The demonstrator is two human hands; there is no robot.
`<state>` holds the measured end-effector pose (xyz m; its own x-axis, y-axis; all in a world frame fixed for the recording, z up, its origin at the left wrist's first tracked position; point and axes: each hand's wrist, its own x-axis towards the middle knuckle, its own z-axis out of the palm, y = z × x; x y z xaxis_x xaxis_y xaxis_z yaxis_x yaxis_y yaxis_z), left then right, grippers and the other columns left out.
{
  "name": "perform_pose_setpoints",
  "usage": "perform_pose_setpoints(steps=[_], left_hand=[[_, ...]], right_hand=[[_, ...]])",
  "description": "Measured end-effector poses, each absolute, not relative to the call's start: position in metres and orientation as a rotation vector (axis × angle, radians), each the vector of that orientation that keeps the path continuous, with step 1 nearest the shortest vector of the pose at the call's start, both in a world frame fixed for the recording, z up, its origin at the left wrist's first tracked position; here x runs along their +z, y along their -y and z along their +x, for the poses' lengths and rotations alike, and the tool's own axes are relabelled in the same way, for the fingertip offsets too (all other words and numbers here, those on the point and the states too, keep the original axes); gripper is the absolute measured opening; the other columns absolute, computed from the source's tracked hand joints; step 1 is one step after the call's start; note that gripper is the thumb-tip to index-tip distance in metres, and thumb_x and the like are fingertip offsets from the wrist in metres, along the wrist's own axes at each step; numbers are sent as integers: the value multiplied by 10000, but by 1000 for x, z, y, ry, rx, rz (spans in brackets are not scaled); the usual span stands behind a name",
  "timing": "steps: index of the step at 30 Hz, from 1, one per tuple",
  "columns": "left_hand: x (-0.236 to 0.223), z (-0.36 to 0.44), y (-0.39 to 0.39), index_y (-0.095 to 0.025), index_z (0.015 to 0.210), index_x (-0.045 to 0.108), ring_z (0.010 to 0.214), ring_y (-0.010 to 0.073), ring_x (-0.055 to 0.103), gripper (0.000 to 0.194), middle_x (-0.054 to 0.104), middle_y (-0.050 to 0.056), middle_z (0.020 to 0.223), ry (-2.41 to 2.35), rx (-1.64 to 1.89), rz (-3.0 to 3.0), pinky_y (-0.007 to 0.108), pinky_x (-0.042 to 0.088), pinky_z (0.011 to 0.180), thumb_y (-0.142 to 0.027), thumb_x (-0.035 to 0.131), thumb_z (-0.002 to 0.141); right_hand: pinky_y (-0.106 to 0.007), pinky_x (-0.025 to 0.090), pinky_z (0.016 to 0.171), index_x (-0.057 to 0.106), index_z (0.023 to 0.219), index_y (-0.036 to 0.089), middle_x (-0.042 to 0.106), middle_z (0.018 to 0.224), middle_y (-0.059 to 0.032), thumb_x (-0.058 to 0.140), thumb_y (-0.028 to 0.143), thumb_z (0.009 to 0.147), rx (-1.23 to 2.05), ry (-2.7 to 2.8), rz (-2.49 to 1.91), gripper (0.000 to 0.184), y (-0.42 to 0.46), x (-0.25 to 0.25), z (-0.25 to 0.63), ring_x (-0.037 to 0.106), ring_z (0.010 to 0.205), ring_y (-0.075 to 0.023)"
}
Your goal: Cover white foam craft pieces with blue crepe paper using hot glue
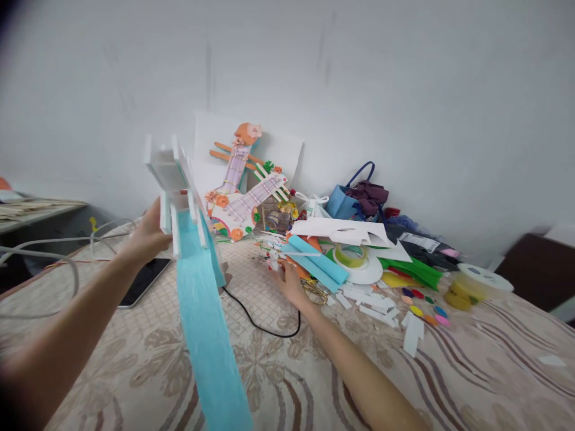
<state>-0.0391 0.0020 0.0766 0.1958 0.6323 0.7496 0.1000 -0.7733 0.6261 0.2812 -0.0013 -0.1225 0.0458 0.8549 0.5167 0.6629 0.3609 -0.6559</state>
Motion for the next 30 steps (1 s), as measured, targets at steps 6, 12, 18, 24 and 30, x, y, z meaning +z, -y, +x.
perform_pose_setpoints(steps=[6,12,18,24,30], left_hand=[[70,-37,-1,-206,1275,525,1202,299,608,603,612,136,1324,-663,1629,2088,469,566,939,-291,759,725],[67,-32,1,-239,1312,507,1249,291,582,612,580,131,1382,-679,1662,2114,453,527,1015,-314,743,753],[58,-27,3,-241,1341,462,1286,296,539,658,539,135,1392,-667,1661,2023,497,470,1060,-298,731,743],[58,-25,3,-254,1338,446,1328,295,489,706,523,122,1365,-646,1739,2039,497,437,1081,-234,743,698],[52,-25,2,-281,1350,440,1328,290,474,725,510,107,1365,-656,1734,2063,506,427,1083,-217,743,694]], right_hand=[[-461,502,876,577,1076,194,604,1067,-106,534,275,918,198,1615,-1163,182,45,-82,256,589,960,-249],[-315,502,815,574,979,238,595,939,-22,582,276,931,383,1684,-785,61,85,0,206,596,876,-168],[-276,474,759,553,915,245,582,898,2,699,254,849,750,1515,-458,160,103,30,175,571,810,-145],[-248,456,675,512,816,237,574,872,14,737,269,786,905,1330,-486,230,110,26,166,550,773,-140],[-229,441,632,486,771,234,572,822,30,730,205,749,912,1287,-514,247,109,22,165,547,730,-127]])
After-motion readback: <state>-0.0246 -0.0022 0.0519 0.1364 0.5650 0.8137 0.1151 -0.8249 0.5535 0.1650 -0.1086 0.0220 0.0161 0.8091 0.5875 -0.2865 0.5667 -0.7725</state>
